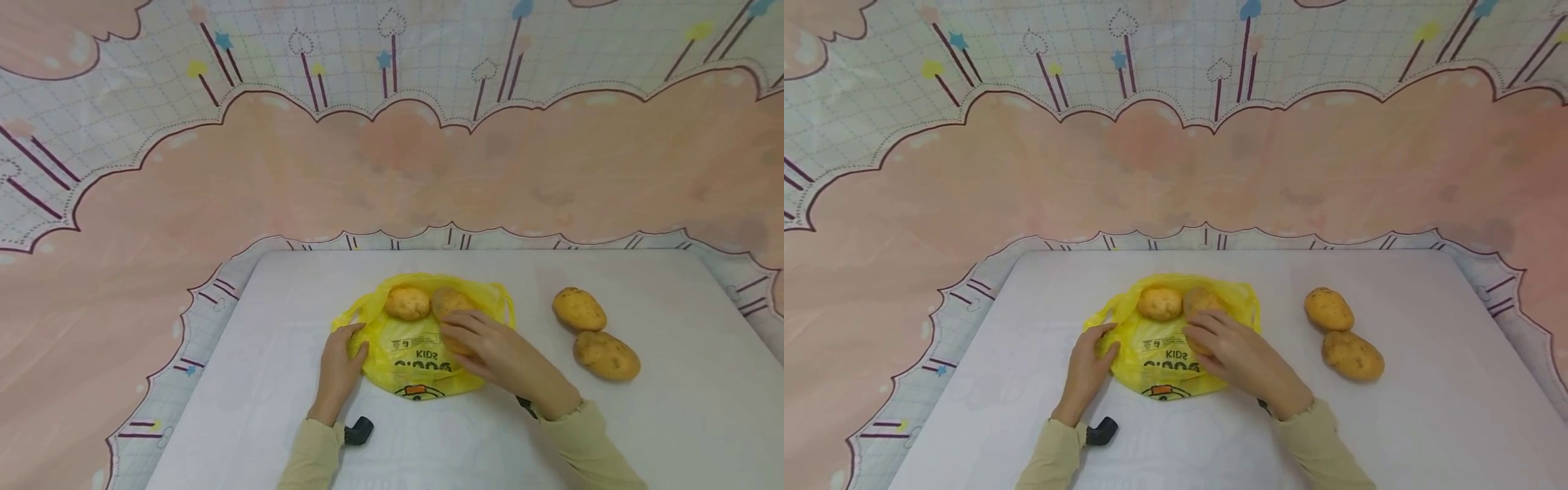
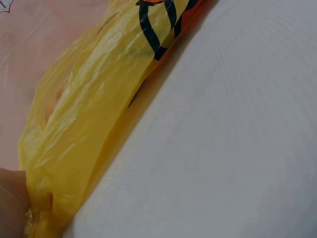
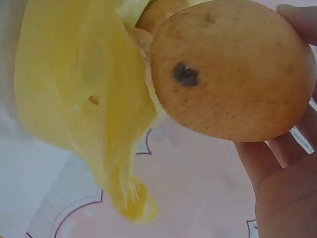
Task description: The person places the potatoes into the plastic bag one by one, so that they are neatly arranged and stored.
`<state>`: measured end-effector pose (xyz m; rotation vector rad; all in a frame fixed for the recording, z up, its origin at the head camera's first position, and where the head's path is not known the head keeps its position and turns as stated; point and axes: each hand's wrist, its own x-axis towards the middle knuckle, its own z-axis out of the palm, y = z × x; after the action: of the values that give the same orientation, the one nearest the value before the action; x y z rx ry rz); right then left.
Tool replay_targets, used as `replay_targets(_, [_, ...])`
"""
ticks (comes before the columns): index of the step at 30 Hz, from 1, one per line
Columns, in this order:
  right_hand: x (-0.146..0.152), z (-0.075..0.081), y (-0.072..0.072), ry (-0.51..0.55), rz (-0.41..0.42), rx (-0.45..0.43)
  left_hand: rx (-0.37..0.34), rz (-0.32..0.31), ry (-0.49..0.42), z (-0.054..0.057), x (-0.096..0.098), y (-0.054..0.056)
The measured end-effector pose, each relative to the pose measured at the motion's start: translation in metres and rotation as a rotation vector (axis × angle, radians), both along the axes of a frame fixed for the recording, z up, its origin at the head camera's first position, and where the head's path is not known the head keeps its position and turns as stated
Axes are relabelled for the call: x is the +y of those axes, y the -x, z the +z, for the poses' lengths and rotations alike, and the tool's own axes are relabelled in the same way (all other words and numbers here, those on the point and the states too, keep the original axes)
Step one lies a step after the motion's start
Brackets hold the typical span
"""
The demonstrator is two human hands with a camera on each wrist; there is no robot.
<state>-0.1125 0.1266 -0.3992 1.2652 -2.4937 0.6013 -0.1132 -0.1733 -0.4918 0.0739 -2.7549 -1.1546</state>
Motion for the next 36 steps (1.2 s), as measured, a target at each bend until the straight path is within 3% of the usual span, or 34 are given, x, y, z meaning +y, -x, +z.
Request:
replay_targets(8, [-0.012,-0.006,0.007,0.027,0.035,-0.002,0.008,-0.001,0.002,-0.001,0.0,0.001])
replay_targets(19, [-0.031,-0.005,0.011,0.005,0.051,0.005,0.007,-0.009,-0.006,0.0,0.0,0.001])
replay_targets(36, [-0.052,-0.016,0.02,-0.058,0.078,-0.011,-0.002,-0.008,-0.004,0.001,0.0,0.0])
